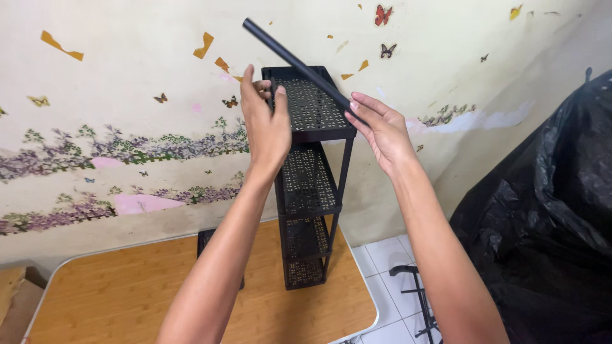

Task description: The person assembles a black perforated metal storage shelf by inserting vertical poles into the shelf trays and securing them. They repeatedly adjust the top tray and poles to ensure alignment and stability.

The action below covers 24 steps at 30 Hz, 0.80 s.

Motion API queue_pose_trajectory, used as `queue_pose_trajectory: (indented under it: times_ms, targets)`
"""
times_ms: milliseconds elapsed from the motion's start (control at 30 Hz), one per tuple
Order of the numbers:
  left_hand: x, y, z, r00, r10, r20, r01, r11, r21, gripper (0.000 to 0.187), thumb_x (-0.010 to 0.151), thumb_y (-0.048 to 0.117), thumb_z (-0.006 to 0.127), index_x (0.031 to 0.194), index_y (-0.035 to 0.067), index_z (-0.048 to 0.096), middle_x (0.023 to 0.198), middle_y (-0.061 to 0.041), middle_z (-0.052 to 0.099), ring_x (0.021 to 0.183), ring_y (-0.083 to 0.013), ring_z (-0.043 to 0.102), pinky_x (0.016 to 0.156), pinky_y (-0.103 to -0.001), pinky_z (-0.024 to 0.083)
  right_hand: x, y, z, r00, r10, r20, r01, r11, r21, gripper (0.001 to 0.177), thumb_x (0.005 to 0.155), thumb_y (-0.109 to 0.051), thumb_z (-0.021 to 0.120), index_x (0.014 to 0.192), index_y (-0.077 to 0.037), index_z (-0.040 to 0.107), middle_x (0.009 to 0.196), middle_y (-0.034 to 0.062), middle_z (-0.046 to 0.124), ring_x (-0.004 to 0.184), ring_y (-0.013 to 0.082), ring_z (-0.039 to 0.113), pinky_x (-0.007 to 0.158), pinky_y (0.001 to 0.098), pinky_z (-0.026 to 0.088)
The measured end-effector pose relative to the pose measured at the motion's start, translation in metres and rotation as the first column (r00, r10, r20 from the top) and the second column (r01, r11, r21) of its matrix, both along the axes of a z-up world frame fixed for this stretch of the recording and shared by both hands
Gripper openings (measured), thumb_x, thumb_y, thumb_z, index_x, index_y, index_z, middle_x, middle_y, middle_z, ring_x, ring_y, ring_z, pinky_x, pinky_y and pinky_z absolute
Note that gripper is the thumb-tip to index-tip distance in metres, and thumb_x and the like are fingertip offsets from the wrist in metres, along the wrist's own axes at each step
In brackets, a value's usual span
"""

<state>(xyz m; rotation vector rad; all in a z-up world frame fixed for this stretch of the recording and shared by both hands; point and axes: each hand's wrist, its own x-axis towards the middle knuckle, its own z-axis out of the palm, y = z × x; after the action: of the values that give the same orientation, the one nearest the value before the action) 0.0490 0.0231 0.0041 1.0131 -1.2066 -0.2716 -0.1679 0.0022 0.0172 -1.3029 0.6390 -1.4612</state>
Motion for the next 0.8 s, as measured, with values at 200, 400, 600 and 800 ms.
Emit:
queue_pose_trajectory:
  times_ms: [200, 400, 600, 800]
  targets:
    - [0.006, 0.03, 0.002, 0.866, -0.334, -0.371, 0.288, 0.942, -0.174, 0.087, 0.096, 0.009, 0.059, 0.156, 0.013, -0.003, 0.128, -0.015, 0.05, 0.095, -0.0189, 0.071, 0.079, -0.036, 0.061, 0.004, 0.024, -0.008, 0.996, -0.055, -0.074, 0.05, 0.996, -0.069, 0.031, 0.091, 0.001, 0.071, 0.122, 0.005, 0.066, 0.123, 0.0145, 0.069, 0.112, 0.0193, 0.069, 0.102, 0.034, 0.053]
    - [0.036, 0.043, -0.016, 0.46, -0.729, -0.508, 0.638, 0.669, -0.381, 0.074, 0.095, -0.001, 0.046, 0.161, 0.013, 0.015, 0.13, -0.024, 0.062, 0.113, -0.0284, 0.068, 0.094, -0.044, 0.06, 0.006, 0.027, -0.021, 0.951, -0.188, -0.245, 0.079, 0.916, -0.394, 0.026, 0.091, 0.007, 0.076, 0.116, 0.004, 0.071, 0.123, 0.014, 0.069, 0.118, 0.0183, 0.067, 0.106, 0.029, 0.056]
    - [0.057, 0.059, -0.013, 0.512, -0.697, -0.501, 0.632, 0.701, -0.33, 0.03, 0.108, 0.011, 0.046, 0.135, 0.007, 0.032, 0.122, -0.022, 0.062, 0.12, -0.041, 0.069, 0.092, -0.049, 0.06, 0.018, 0.039, -0.029, 0.918, -0.172, -0.357, -0.01, 0.89, -0.456, 0.028, 0.089, 0.008, 0.074, 0.116, 0.003, 0.071, 0.121, 0.0088, 0.067, 0.113, 0.0143, 0.066, 0.095, 0.026, 0.058]
    - [0.086, 0.064, -0.006, 0.752, -0.512, -0.415, 0.43, 0.859, -0.279, 0.063, 0.091, 0.004, 0.065, 0.137, 0.023, 0.027, 0.132, -0.016, 0.048, 0.105, -0.0371, 0.07, 0.077, -0.045, 0.063, 0.032, 0.029, -0.014, 0.897, -0.146, -0.417, -0.047, 0.907, -0.419, 0.024, 0.104, -0.003, 0.067, 0.127, 0.002, 0.071, 0.1, 0.0076, 0.066, 0.085, 0.0109, 0.063, 0.077, 0.0239, 0.053]
